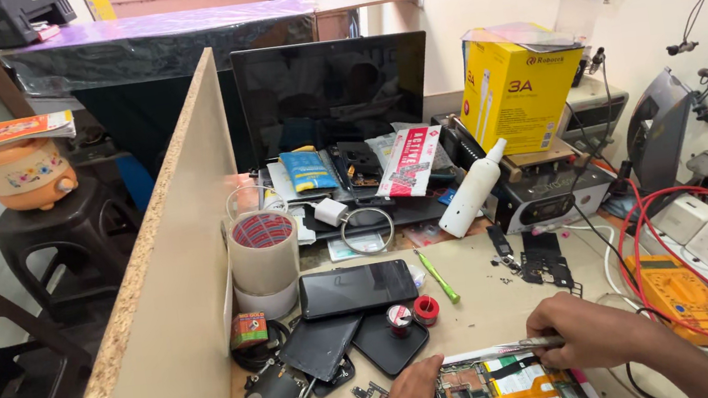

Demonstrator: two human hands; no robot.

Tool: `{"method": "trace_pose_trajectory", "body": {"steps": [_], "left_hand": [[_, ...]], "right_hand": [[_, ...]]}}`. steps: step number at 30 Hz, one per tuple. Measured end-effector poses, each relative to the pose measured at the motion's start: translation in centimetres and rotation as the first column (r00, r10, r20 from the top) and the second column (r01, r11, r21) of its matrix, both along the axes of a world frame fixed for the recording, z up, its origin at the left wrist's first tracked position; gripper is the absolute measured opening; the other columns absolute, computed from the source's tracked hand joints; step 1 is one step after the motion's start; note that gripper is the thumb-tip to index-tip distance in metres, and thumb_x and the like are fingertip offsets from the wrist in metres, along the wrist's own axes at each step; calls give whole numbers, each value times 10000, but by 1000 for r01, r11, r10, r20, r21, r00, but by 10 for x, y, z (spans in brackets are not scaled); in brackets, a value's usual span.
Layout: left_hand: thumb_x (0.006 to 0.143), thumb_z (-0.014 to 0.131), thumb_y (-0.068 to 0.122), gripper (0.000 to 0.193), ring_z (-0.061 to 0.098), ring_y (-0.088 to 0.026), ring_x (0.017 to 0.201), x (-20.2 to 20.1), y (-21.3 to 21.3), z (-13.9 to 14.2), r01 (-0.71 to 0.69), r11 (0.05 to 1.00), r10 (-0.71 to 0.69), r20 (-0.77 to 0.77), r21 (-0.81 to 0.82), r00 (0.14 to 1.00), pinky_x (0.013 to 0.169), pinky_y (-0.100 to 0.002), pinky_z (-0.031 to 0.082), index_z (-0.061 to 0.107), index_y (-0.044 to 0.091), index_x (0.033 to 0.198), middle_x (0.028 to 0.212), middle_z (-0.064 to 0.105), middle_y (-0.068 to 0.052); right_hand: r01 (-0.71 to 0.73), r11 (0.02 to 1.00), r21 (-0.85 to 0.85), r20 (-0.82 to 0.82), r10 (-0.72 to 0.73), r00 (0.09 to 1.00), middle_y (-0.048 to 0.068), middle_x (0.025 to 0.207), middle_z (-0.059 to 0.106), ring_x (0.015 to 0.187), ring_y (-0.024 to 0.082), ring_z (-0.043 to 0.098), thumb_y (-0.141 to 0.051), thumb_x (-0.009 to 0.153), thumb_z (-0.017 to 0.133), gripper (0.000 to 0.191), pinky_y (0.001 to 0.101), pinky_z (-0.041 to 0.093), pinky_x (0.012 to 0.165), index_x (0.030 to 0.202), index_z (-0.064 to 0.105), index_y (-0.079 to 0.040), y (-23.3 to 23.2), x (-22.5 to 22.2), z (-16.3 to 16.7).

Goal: The person works on a disassembled smartphone at a cluttered repair bench, using tweezers to lift and reposition small components on the exposed motherboard and battery assembly. They reposition the phone, detach a flex cable and board, set parts aside, and continue manipulating internal components by hand and with tweezers.

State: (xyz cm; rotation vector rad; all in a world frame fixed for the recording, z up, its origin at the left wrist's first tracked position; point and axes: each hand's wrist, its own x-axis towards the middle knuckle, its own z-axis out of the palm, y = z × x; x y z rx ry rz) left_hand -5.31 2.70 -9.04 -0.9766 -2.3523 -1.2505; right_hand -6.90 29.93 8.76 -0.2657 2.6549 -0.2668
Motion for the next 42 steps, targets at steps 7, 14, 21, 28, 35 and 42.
{"method": "trace_pose_trajectory", "body": {"steps": [7, 14, 21, 28, 35, 42], "left_hand": [[841, 762, 298, 835, 436, -423, 1391, 15, -11, 27, 64, 998, -64, 4, 20, 998, 1158, -469, 331, 372, -40, 1498, 1446, 498, -272], [702, 886, 209, 950, 462, -417, 1380, 67, -25, 84, -28, 998, 17, 195, 51, 981, 1135, -445, 375, 386, -10, 1479, 1452, 501, -254], [693, 881, 210, 951, 451, -388, 1385, 73, -22, 113, -50, 999, 52, 243, -16, 968, 1124, -426, 368, 389, -1, 1480, 1458, 500, -240], [693, 875, 202, 951, 454, -385, 1391, 74, -22, 113, -38, 999, 40, 248, -12, 968, 1130, -430, 370, 388, 1, 1485, 1460, 510, -233], [702, 872, 180, 918, 463, -384, 1396, 75, -24, 117, -23, 1000, 20, 276, 7, 961, 1134, -434, 377, 404, -1, 1471, 1439, 528, -232], [715, 877, 213, 925, 447, -400, 1402, 74, -25, 115, 2, 1000, 0, 267, -7, 964, 1135, -448, 378, 404, 6, 1482, 1448, 513, -234]], "right_hand": [[-86, 996, 25, 12, 86, 996, 94, 767, 717, 705, 216, 681, -208, 790, 779, 204, 375, 542, 699, 852, 707, -27, 2, -7, -3], [-118, 993, -7, 29, 118, 993, 106, 814, 722, 737, 215, 667, -326, 782, 825, 355, 382, 528, 689, 1022, 732, -82, 16, -2, -4], [99, 947, -306, -125, -143, 982, 72, 903, 807, 807, 150, 725, -207, 829, 745, 312, 316, 577, 768, 1102, 748, -57, 24, 34, 13], [56, 921, -386, -171, -131, 977, 89, 820, 798, 717, 140, 739, -216, 820, 759, 282, 293, 583, 708, 1044, 761, -44, -16, 73, 5], [102, 931, -350, -145, -162, 976, 134, 767, 737, 643, 175, 674, -242, 858, 756, 335, 343, 538, 631, 1140, 713, -66, -51, 74, 9], [117, 934, -337, -263, -213, 941, 134, 768, 723, 595, 182, 653, -208, 811, 759, 302, 345, 528, 571, 1072, 748, -56, -54, 98, 9]]}}
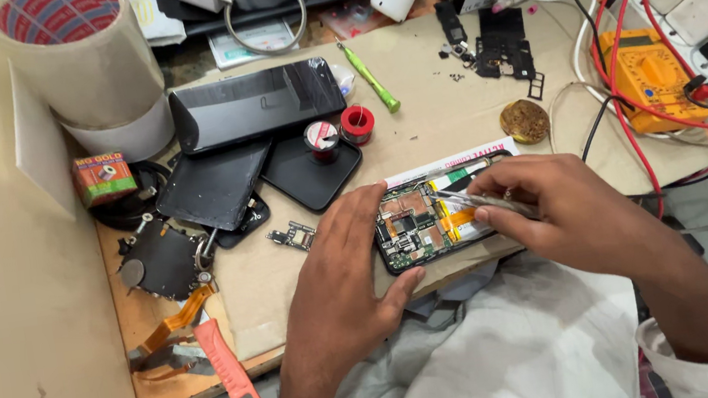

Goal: The person works on a disassembled smartphone at a cluttered repair bench, using tweezers to lift and reposition small components on the exposed motherboard and battery assembly. They reposition the phone, detach a flex cable and board, set parts aside, and continue manipulating internal components by hand and with tweezers.

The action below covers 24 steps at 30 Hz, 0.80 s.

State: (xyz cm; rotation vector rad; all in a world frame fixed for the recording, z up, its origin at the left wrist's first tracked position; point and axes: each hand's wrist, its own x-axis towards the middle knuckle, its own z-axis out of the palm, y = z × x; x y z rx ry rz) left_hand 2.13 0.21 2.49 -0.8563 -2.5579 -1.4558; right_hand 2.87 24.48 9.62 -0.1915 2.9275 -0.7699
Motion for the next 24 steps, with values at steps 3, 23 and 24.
{"method": "trace_pose_trajectory", "body": {"steps": [3, 23, 24], "left_hand": [[707, 881, 261, 956, 442, -413, 1382, 1, 0, -2, -6, 999, 4, -51, -37, 999, 1121, -461, 377, 397, -2, 1490, 1433, 503, -245], [696, 898, 357, 959, 490, -381, 1325, 8, 2, -5, -32, 997, 22, -127, -72, 992, 1126, -456, 396, 437, -1, 1457, 1390, 532, -204], [701, 896, 360, 957, 491, -379, 1325, 8, 2, -5, -26, 997, 17, -126, -74, 992, 1131, -455, 397, 435, -2, 1457, 1389, 533, -203]], "right_hand": [[109, 994, 23, 35, -110, 993, 117, 775, 740, 594, 194, 665, -229, 824, 773, 308, 358, 532, 573, 1091, 762, -76, 3, 14, 0], [2, 860, 510, -10, 4, 1000, 32, 952, 715, 845, 282, 697, -300, 793, 766, 282, 439, 545, 741, 1041, 779, -169, -16, 37, 21], [-7, 852, 523, -8, 14, 1000, 25, 946, 715, 852, 277, 698, -294, 798, 751, 271, 438, 544, 753, 1036, 776, -166, -16, 37, 21]]}}
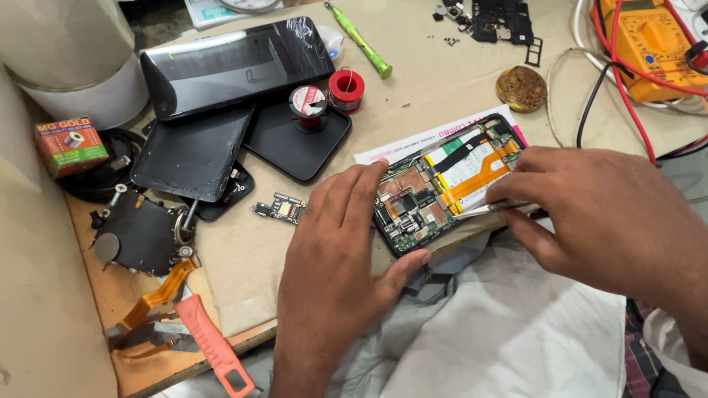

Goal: The person works on a disassembled smartphone at a cluttered repair bench, using tweezers to lift and reposition small components on the exposed motherboard and battery assembly. They reposition the phone, detach a flex cable and board, set parts aside, and continue manipulating internal components by hand and with tweezers.

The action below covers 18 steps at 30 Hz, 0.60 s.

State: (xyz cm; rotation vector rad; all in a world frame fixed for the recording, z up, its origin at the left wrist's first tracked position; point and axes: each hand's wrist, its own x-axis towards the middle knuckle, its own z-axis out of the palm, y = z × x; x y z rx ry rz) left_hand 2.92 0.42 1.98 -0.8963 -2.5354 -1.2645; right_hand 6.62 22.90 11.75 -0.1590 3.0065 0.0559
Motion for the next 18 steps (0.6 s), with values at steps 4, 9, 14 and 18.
{"method": "trace_pose_trajectory", "body": {"steps": [4, 9, 14, 18], "left_hand": [[690, 895, 361, 966, 491, -383, 1326, 1, 1, -1, -1, 1000, 1, 12, 5, 1000, 1120, -456, 399, 437, 5, 1463, 1389, 535, -205], [701, 895, 386, 987, 486, -396, 1323, -1, 0, 0, -1, 1000, 1, -10, 9, 1000, 1113, -466, 400, 422, -2, 1476, 1388, 528, -220], [704, 886, 388, 987, 495, -389, 1320, -1, 0, 0, 10, 1000, -10, 14, 14, 1000, 1118, -464, 406, 418, 0, 1481, 1386, 535, -210], [714, 885, 407, 989, 491, -395, 1324, 0, 0, -2, 7, 1000, -7, -5, 21, 1000, 1113, -467, 403, 417, -6, 1482, 1394, 529, -219]], "right_hand": [[-4, 997, 79, 48, 0, 999, 17, 938, 708, 863, 269, 700, -297, 819, 733, 254, 435, 548, 762, 1043, 772, -184, 1, 0, -1], [-10, 1000, -10, -76, 9, 997, 53, 961, 734, 809, 308, 703, -310, 840, 750, 263, 439, 547, 717, 1067, 790, -185, 2, -5, 2], [-4, 969, -246, -111, -24, 994, 128, 899, 749, 765, 321, 725, -258, 827, 752, 262, 426, 561, 700, 1027, 776, -90, -2, -23, -6], [29, 954, -300, -35, -41, 999, 166, 895, 754, 776, 339, 727, -230, 826, 724, 291, 426, 568, 721, 1059, 765, -60, -8, -28, -14]]}}
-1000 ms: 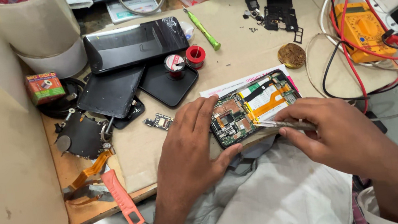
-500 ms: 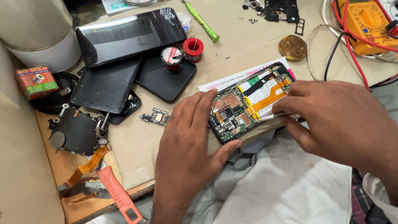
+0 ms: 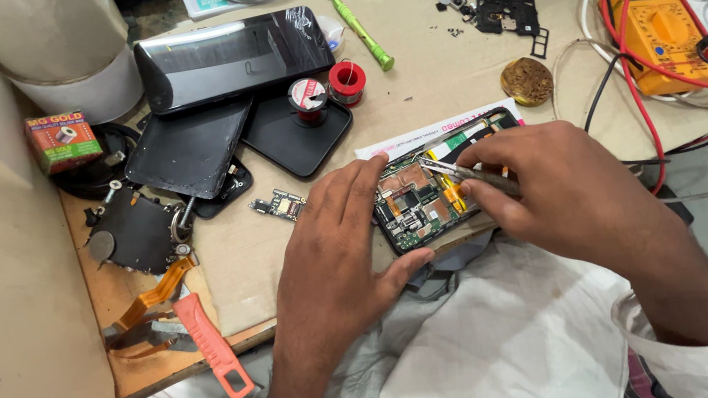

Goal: The person works on a disassembled smartphone at a cluttered repair bench, using tweezers to lift and reposition small components on the exposed motherboard and battery assembly. They reposition the phone, detach a flex cable and board, set parts aside, and continue manipulating internal components by hand and with tweezers.

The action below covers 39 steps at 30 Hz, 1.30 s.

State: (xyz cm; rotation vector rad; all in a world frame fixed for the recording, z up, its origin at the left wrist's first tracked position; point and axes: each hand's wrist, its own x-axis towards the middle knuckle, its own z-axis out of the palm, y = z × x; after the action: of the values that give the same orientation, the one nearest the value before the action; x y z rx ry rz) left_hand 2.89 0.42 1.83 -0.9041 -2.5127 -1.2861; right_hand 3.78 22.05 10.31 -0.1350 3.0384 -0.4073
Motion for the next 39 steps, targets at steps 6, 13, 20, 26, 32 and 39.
{"method": "trace_pose_trajectory", "body": {"steps": [6, 13, 20, 26, 32, 39], "left_hand": [[716, 882, 408, 979, 493, -388, 1330, 0, -1, -2, 2, 1000, -2, -4, 4, 1000, 1123, -466, 404, 431, -7, 1480, 1403, 528, -207], [708, 887, 418, 968, 490, -383, 1329, 0, 1, -1, -6, 1000, 6, 6, -17, 1000, 1121, -465, 397, 445, -12, 1453, 1398, 527, -203], [702, 890, 406, 968, 492, -380, 1324, 0, -1, 0, -1, 1000, 1, 3, -4, 1000, 1128, -461, 401, 449, -9, 1456, 1395, 531, -196], [700, 896, 397, 968, 494, -380, 1320, 0, 0, -1, 1, 1000, -1, 3, -2, 1000, 1126, -459, 404, 446, -8, 1456, 1390, 531, -196], [692, 903, 390, 980, 503, -377, 1311, 0, 0, -1, 1, 1000, -1, 14, -2, 1000, 1115, -458, 418, 441, 6, 1467, 1384, 533, -194], [690, 908, 390, 977, 519, -379, 1286, 0, 0, -1, -2, 1000, 2, 23, -8, 1000, 1093, -461, 436, 443, 15, 1462, 1359, 539, -193]], "right_hand": [[36, 997, 65, 64, -40, 997, 171, 905, 758, 782, 347, 730, -239, 843, 732, 310, 437, 567, 742, 1107, 766, -79, -6, 0, 2], [81, 997, 13, 105, -82, 991, 192, 867, 765, 778, 344, 751, -222, 848, 740, 323, 421, 583, 742, 1124, 758, -56, -11, 3, 2], [169, 983, -78, 115, -159, 981, 212, 813, 765, 719, 325, 774, -236, 851, 751, 344, 402, 595, 682, 1137, 746, -45, -15, 6, 0], [176, 979, -105, 103, -165, 981, 205, 783, 765, 680, 307, 782, -232, 833, 749, 329, 393, 599, 656, 1100, 761, -41, -13, 9, -1], [130, 983, -131, 89, -119, 989, 197, 795, 771, 692, 306, 779, -215, 815, 743, 305, 390, 595, 655, 1048, 765, -20, -13, 6, -3], [204, 969, -140, 142, -184, 973, 203, 768, 767, 643, 294, 776, -239, 845, 751, 305, 387, 595, 637, 1048, 759, -11, -18, 6, -1]]}}
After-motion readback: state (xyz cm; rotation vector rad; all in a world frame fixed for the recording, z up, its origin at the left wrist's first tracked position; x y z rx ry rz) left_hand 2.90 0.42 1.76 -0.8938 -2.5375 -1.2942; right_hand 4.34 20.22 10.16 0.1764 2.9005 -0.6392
